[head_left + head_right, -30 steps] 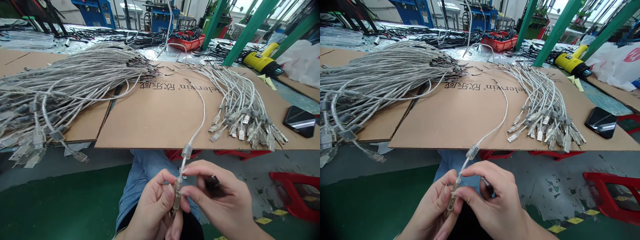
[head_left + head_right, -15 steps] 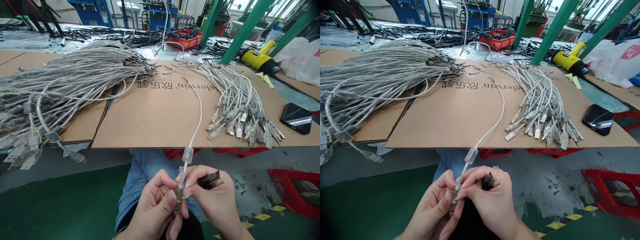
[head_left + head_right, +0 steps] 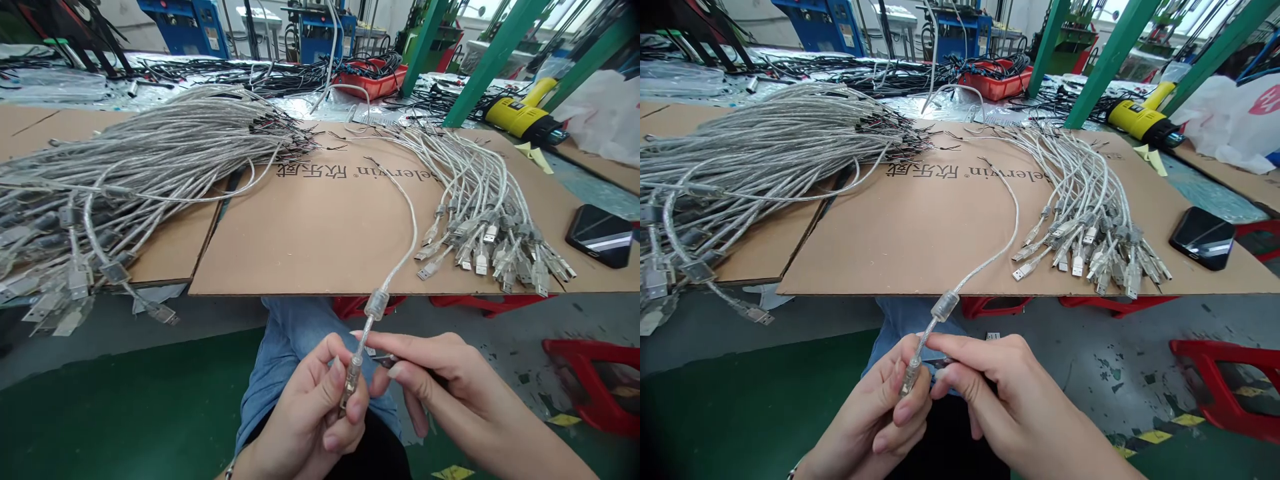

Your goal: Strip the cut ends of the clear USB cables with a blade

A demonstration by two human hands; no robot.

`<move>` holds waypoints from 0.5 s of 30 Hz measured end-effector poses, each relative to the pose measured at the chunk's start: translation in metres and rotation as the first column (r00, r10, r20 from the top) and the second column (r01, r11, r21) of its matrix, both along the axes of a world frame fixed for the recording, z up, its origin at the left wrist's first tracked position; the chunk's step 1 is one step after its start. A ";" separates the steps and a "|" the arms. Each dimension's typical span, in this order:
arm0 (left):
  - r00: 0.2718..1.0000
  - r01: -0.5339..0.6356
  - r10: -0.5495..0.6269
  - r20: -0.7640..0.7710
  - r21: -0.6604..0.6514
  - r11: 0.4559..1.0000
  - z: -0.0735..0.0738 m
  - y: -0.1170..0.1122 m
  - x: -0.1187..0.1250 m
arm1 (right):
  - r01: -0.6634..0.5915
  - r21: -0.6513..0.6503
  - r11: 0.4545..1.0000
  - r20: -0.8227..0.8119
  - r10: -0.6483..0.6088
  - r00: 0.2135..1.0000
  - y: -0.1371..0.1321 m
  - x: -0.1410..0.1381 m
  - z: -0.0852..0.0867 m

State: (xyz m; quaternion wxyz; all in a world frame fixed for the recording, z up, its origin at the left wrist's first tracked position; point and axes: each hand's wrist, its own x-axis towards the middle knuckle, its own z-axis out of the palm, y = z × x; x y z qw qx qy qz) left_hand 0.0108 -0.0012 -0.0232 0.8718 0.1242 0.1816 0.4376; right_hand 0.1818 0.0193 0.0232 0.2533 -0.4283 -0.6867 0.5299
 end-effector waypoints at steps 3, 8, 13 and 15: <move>1.000 -0.009 0.009 -0.028 -0.007 1.000 -0.002 0.000 0.000 | -0.054 0.124 0.991 0.097 0.042 0.994 0.003 -0.002 0.004; 1.000 0.000 0.000 -0.029 -0.006 1.000 -0.003 -0.001 0.000 | -0.107 0.189 0.976 0.193 0.070 0.979 0.004 -0.005 0.012; 0.999 -0.019 0.020 -0.036 0.020 1.000 -0.003 -0.002 -0.001 | -0.109 0.208 0.972 0.221 0.062 0.973 0.005 -0.005 0.014; 0.999 -0.026 0.028 -0.034 0.036 0.999 -0.004 -0.001 -0.001 | -0.110 0.222 0.969 0.217 0.062 0.974 0.004 -0.005 0.014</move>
